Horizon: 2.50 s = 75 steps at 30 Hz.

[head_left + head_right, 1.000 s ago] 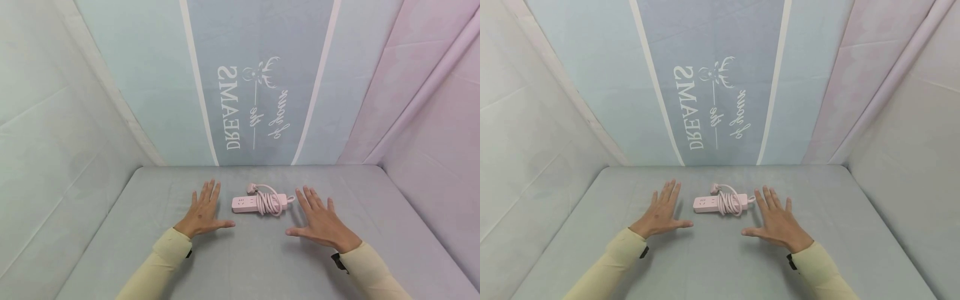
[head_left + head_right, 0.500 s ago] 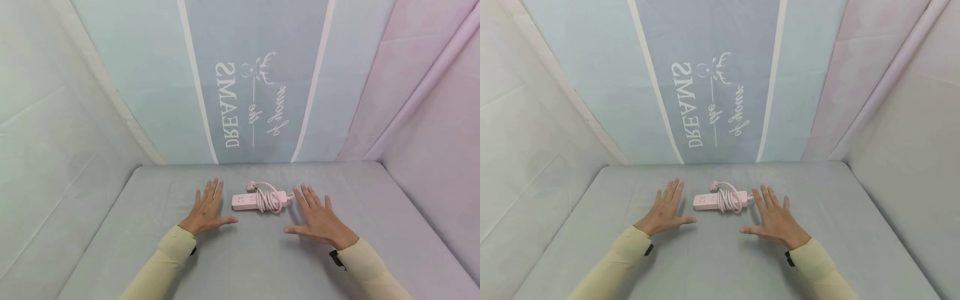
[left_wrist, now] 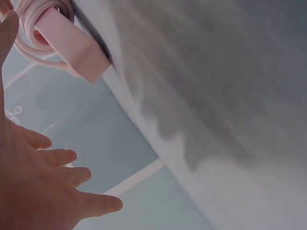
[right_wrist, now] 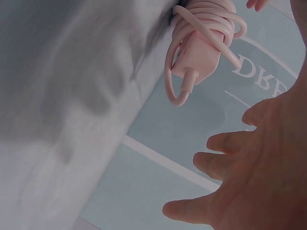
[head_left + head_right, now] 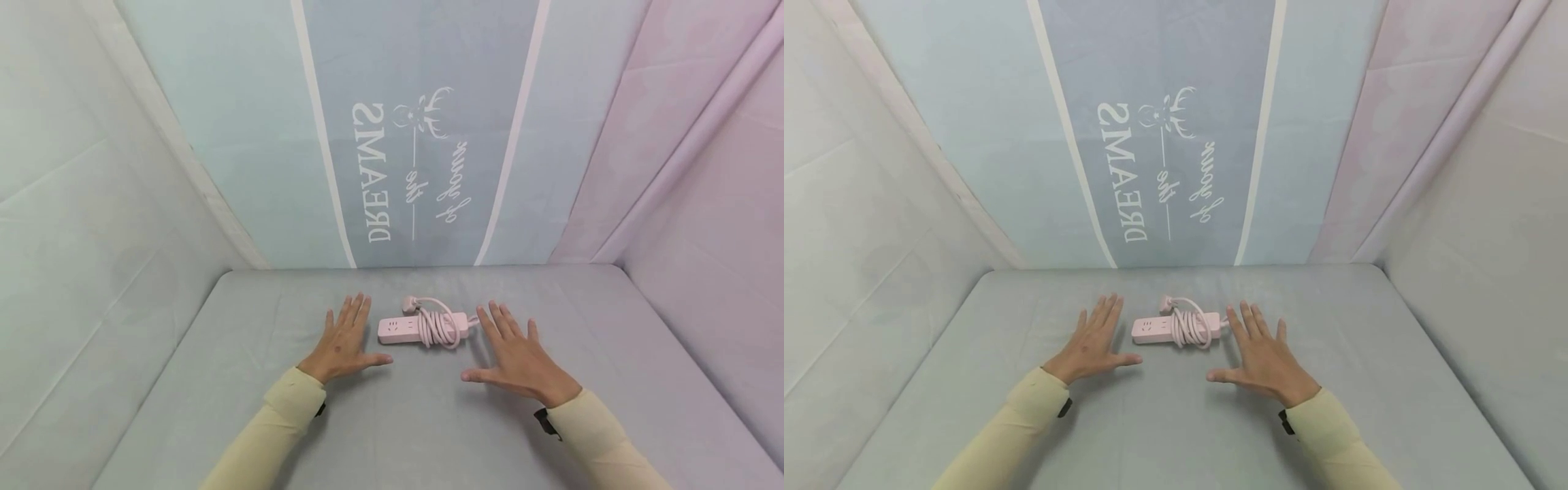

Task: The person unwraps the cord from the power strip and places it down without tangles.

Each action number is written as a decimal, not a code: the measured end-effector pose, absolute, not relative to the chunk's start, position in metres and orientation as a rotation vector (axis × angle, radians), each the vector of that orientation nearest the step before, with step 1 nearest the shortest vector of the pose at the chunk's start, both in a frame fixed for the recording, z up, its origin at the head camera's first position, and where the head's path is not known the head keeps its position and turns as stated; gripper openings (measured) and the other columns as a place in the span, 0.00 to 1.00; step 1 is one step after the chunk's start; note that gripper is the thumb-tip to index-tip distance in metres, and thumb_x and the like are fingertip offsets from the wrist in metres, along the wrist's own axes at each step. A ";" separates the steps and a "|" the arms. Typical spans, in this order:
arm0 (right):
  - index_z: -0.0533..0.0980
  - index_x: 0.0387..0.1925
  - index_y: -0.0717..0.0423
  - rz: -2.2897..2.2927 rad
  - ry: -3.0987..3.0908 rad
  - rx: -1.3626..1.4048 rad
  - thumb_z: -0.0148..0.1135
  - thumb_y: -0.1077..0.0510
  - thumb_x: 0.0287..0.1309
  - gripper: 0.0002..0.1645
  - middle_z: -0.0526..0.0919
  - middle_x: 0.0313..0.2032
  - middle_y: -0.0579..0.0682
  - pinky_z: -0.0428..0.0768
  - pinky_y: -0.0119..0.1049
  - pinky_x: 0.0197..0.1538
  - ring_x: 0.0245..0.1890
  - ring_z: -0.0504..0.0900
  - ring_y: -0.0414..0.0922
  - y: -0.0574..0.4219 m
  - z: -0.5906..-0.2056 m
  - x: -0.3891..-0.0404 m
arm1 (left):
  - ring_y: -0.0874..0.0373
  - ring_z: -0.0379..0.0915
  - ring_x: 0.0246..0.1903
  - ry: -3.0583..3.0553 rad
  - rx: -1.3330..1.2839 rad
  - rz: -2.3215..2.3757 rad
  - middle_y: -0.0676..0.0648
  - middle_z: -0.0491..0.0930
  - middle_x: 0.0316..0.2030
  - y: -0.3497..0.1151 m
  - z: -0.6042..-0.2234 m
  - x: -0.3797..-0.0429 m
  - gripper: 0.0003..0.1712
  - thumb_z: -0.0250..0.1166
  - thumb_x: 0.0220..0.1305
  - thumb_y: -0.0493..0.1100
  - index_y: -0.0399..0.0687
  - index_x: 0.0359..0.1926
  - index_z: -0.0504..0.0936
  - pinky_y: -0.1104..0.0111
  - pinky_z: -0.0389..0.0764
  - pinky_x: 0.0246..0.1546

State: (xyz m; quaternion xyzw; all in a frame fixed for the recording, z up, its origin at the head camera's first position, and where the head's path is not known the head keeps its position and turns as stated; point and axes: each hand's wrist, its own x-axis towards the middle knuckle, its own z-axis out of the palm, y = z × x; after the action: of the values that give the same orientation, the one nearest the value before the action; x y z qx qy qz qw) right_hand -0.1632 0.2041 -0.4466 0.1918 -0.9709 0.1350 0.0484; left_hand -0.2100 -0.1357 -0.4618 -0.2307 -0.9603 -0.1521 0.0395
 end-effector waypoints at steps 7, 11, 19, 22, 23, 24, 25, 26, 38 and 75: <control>0.48 0.78 0.61 0.417 -2.983 0.605 0.71 0.27 0.46 0.72 0.46 0.76 0.68 0.45 0.78 0.63 0.74 0.47 0.67 0.202 -0.442 -0.163 | 0.40 0.38 0.76 -2.970 -0.731 -0.501 0.36 0.48 0.77 -0.133 -0.459 -0.211 0.70 0.69 0.51 0.74 0.36 0.78 0.47 0.34 0.44 0.68; 0.48 0.78 0.61 0.422 -2.995 0.615 0.70 0.27 0.46 0.72 0.46 0.76 0.68 0.45 0.78 0.63 0.74 0.48 0.67 0.200 -0.437 -0.164 | 0.39 0.40 0.76 -2.975 -0.735 -0.505 0.35 0.51 0.76 -0.132 -0.459 -0.212 0.69 0.69 0.51 0.74 0.36 0.78 0.48 0.34 0.46 0.68; 0.49 0.77 0.62 0.442 -2.990 0.622 0.70 0.28 0.48 0.70 0.45 0.76 0.67 0.44 0.78 0.63 0.74 0.48 0.67 0.197 -0.437 -0.165 | 0.38 0.42 0.75 -3.013 -0.733 -0.535 0.37 0.55 0.75 -0.126 -0.463 -0.216 0.65 0.68 0.54 0.73 0.38 0.77 0.52 0.34 0.43 0.68; 0.48 0.78 0.61 0.450 -2.995 0.620 0.69 0.27 0.48 0.70 0.45 0.76 0.67 0.43 0.77 0.64 0.75 0.47 0.66 0.197 -0.438 -0.165 | 0.38 0.43 0.75 -3.038 -0.733 -0.545 0.38 0.56 0.75 -0.123 -0.464 -0.218 0.63 0.68 0.55 0.72 0.39 0.77 0.53 0.34 0.43 0.68; 0.48 0.78 0.61 0.456 -2.999 0.618 0.69 0.27 0.48 0.70 0.45 0.76 0.67 0.43 0.77 0.64 0.75 0.47 0.66 0.197 -0.438 -0.165 | 0.39 0.43 0.75 -3.046 -0.735 -0.542 0.38 0.57 0.75 -0.123 -0.465 -0.219 0.63 0.68 0.55 0.72 0.40 0.77 0.53 0.35 0.43 0.69; 0.48 0.78 0.61 0.459 -3.002 0.618 0.69 0.27 0.48 0.70 0.45 0.76 0.67 0.43 0.77 0.64 0.75 0.46 0.66 0.197 -0.438 -0.165 | 0.38 0.44 0.75 -3.049 -0.740 -0.550 0.39 0.58 0.74 -0.122 -0.465 -0.219 0.62 0.68 0.55 0.71 0.40 0.77 0.54 0.34 0.43 0.68; 0.48 0.78 0.61 0.462 -3.006 0.617 0.69 0.26 0.48 0.70 0.45 0.76 0.67 0.43 0.77 0.64 0.75 0.46 0.66 0.197 -0.438 -0.165 | 0.38 0.44 0.75 -3.052 -0.746 -0.561 0.39 0.59 0.74 -0.122 -0.466 -0.220 0.61 0.69 0.55 0.70 0.39 0.77 0.55 0.34 0.43 0.68; 0.48 0.78 0.61 0.469 -3.008 0.618 0.69 0.27 0.48 0.70 0.45 0.76 0.67 0.42 0.77 0.64 0.75 0.46 0.66 0.196 -0.438 -0.165 | 0.38 0.45 0.75 -3.054 -0.752 -0.572 0.39 0.60 0.73 -0.122 -0.466 -0.220 0.61 0.69 0.55 0.70 0.39 0.76 0.56 0.34 0.43 0.68; 0.49 0.78 0.61 0.441 -2.977 0.620 0.70 0.27 0.48 0.70 0.45 0.76 0.67 0.43 0.77 0.64 0.75 0.47 0.65 0.195 -0.448 -0.166 | 0.35 0.47 0.74 -3.066 -0.816 -0.585 0.38 0.64 0.71 -0.120 -0.475 -0.223 0.55 0.71 0.57 0.65 0.40 0.75 0.60 0.32 0.43 0.67; 0.49 0.77 0.62 0.391 -2.959 0.614 0.69 0.27 0.49 0.69 0.46 0.76 0.66 0.44 0.78 0.64 0.75 0.48 0.65 0.206 -0.451 -0.161 | 0.46 0.72 0.61 -3.060 -0.846 -0.407 0.40 0.78 0.57 -0.100 -0.467 -0.220 0.30 0.65 0.68 0.56 0.41 0.61 0.74 0.33 0.52 0.65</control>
State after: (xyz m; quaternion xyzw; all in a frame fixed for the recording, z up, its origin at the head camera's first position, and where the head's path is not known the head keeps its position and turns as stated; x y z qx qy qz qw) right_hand -0.1613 0.2063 -0.4513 0.2011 -0.9700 0.1282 0.0470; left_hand -0.2200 -0.0995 -0.4671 -0.2643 -0.9556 -0.1273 -0.0296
